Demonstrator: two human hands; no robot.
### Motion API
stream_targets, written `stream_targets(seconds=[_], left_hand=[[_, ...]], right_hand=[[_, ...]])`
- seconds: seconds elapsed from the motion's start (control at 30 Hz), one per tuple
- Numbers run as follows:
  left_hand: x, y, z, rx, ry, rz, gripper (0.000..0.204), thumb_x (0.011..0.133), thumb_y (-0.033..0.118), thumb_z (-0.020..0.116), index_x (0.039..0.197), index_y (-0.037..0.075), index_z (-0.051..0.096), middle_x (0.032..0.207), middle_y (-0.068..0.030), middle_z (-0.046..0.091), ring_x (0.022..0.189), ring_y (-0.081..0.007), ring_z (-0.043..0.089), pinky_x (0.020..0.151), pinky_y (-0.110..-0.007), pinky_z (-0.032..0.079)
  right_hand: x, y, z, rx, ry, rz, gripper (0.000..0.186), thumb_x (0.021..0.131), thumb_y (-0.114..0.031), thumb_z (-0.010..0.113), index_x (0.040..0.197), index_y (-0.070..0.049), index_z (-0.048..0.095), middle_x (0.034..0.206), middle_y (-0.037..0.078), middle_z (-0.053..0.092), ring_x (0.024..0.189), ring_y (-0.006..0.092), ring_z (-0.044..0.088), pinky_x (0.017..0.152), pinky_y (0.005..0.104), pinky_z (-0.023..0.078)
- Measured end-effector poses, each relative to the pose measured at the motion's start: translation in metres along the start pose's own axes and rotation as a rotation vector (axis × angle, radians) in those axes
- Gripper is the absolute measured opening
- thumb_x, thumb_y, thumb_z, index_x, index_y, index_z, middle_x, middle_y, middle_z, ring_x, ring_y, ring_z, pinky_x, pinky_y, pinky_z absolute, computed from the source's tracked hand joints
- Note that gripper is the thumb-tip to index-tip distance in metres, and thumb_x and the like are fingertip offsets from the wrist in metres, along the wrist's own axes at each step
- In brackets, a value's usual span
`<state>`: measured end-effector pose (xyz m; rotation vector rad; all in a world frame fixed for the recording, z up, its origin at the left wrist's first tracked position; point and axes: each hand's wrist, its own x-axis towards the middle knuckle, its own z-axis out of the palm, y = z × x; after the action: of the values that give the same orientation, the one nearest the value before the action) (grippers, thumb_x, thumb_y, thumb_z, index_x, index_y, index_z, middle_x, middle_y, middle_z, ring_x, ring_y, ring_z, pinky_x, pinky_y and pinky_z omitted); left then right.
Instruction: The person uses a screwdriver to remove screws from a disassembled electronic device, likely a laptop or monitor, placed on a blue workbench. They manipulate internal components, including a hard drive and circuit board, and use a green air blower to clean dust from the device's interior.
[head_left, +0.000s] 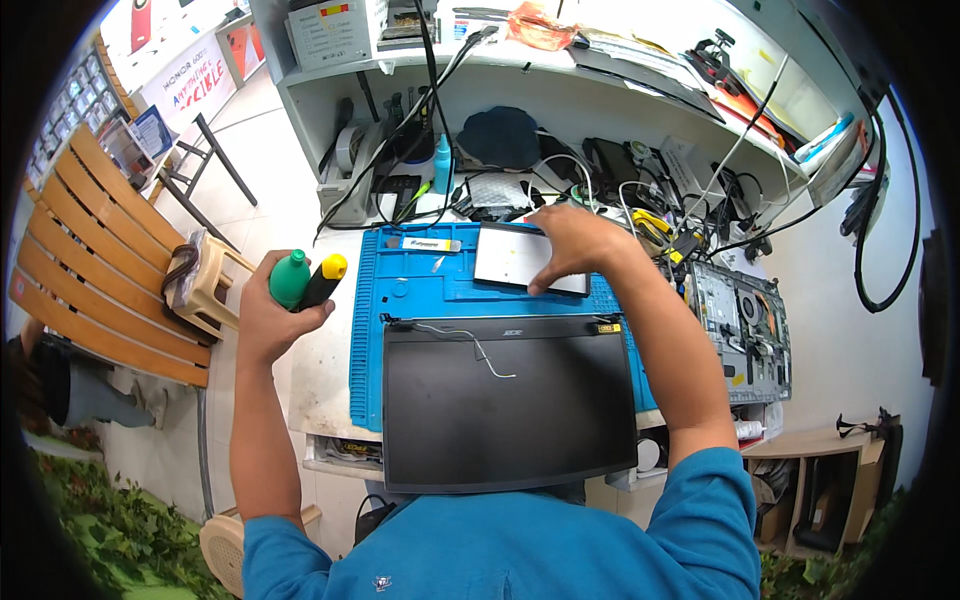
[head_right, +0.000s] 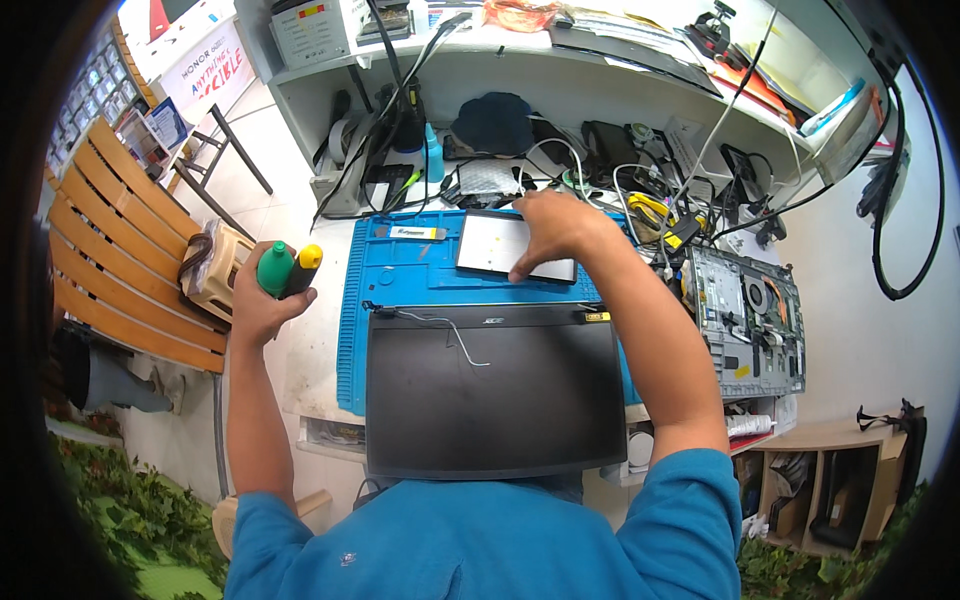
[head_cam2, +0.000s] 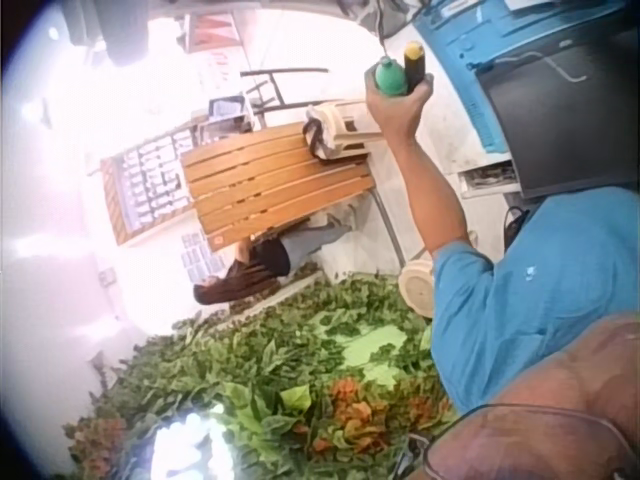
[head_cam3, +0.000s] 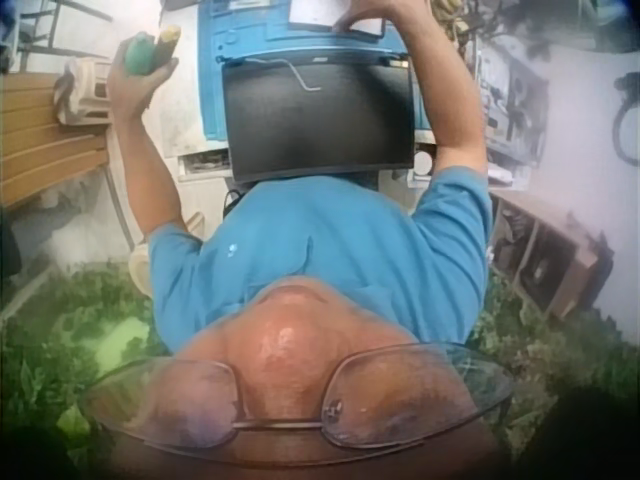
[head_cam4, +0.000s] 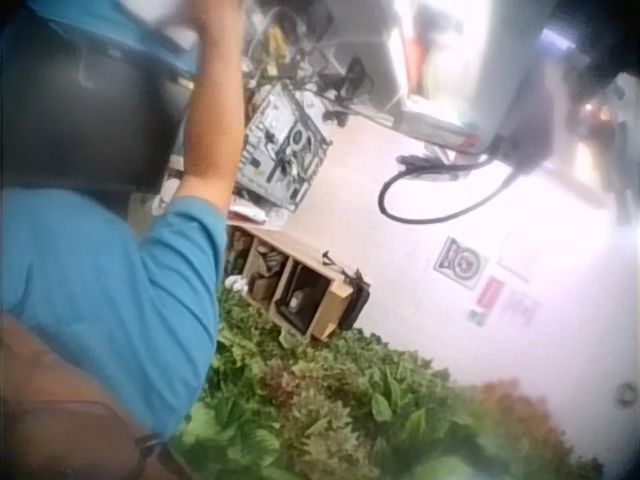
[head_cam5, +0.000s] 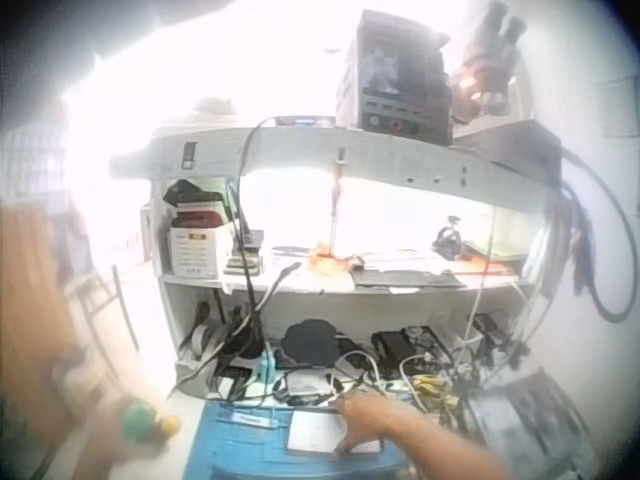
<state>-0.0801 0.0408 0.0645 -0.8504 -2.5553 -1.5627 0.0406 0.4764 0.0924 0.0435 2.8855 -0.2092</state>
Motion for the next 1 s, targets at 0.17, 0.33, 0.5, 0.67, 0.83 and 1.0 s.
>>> stream_targets(seconds=[0.17, 0.33, 0.5, 0.67, 0.83, 1.0], left_hand=[[0.011, 0.004, 0.011, -0.026, -0.008, 0.026, 0.061, 0.068, 0.016, 0.096, 0.12, 0.004, 0.068, 0.106, -0.0064, 0.073, 0.094, -0.0166, 0.071, 0.086, -0.033, 0.059], [0.001, -0.001, 0.007, -0.017, -0.021, 0.027, 0.061, 0.068, 0.015, 0.096, 0.121, 0.004, 0.068, 0.106, -0.0063, 0.072, 0.095, -0.0164, 0.071, 0.085, -0.033, 0.059], [-0.009, -0.007, -0.004, -0.066, 0.017, -0.003, 0.057, 0.069, 0.008, 0.094, 0.119, 0.004, 0.067, 0.108, -0.004, 0.071, 0.094, -0.014, 0.07, 0.083, -0.03, 0.06], [-0.013, -0.007, -0.004, -0.103, -0.016, -0.021, 0.058, 0.068, 0.007, 0.094, 0.119, 0.004, 0.067, 0.108, -0.0036, 0.069, 0.095, -0.0136, 0.069, 0.085, -0.03, 0.059], [-0.018, 0.003, 0.005, -0.104, -0.047, -0.03, 0.06, 0.067, 0.007, 0.095, 0.119, 0.005, 0.066, 0.109, -0.0035, 0.069, 0.097, -0.0144, 0.068, 0.087, -0.031, 0.059], [-0.021, 0.015, 0.01, -0.072, -0.08, -0.01, 0.061, 0.066, 0.013, 0.096, 0.119, 0.006, 0.066, 0.109, -0.0041, 0.069, 0.098, -0.0154, 0.068, 0.088, -0.032, 0.058]], right_hand=[[-0.005, 0.005, 0.011, 0.034, 0.003, -0.001, 0.114, 0.062, -0.045, 0.101, 0.155, 0.007, 0.058, 0.152, 0.028, 0.063, 0.142, 0.0405, 0.06, 0.122, 0.0421, 0.048], [-0.015, 0.011, 0.004, 0.049, 0.083, -0.039, 0.106, 0.064, -0.045, 0.092, 0.15, 0.009, 0.062, 0.144, 0.028, 0.066, 0.139, 0.0396, 0.061, 0.12, 0.0423, 0.05], [-0.028, 0.028, -0.027, 0.076, 0.195, 0.022, 0.108, 0.067, -0.045, 0.089, 0.153, 0.012, 0.056, 0.146, 0.027, 0.063, 0.141, 0.0389, 0.056, 0.121, 0.0422, 0.048], [0.007, 0.055, -0.024, -0.021, 0.437, -0.02, 0.108, 0.065, -0.044, 0.087, 0.154, 0.01, 0.056, 0.148, 0.027, 0.063, 0.139, 0.0392, 0.057, 0.123, 0.0438, 0.047], [0.071, 0.058, -0.028, -0.058, 0.358, -0.006, 0.106, 0.068, -0.048, 0.09, 0.153, 0.005, 0.058, 0.155, 0.029, 0.06, 0.146, 0.0418, 0.054, 0.124, 0.0462, 0.046], [0.097, 0.069, -0.016, -0.266, 0.669, 0.0, 0.081, 0.079, -0.026, 0.084, 0.15, 0.004, 0.059, 0.144, 0.03, 0.067, 0.139, 0.0465, 0.062, 0.122, 0.0491, 0.049]])
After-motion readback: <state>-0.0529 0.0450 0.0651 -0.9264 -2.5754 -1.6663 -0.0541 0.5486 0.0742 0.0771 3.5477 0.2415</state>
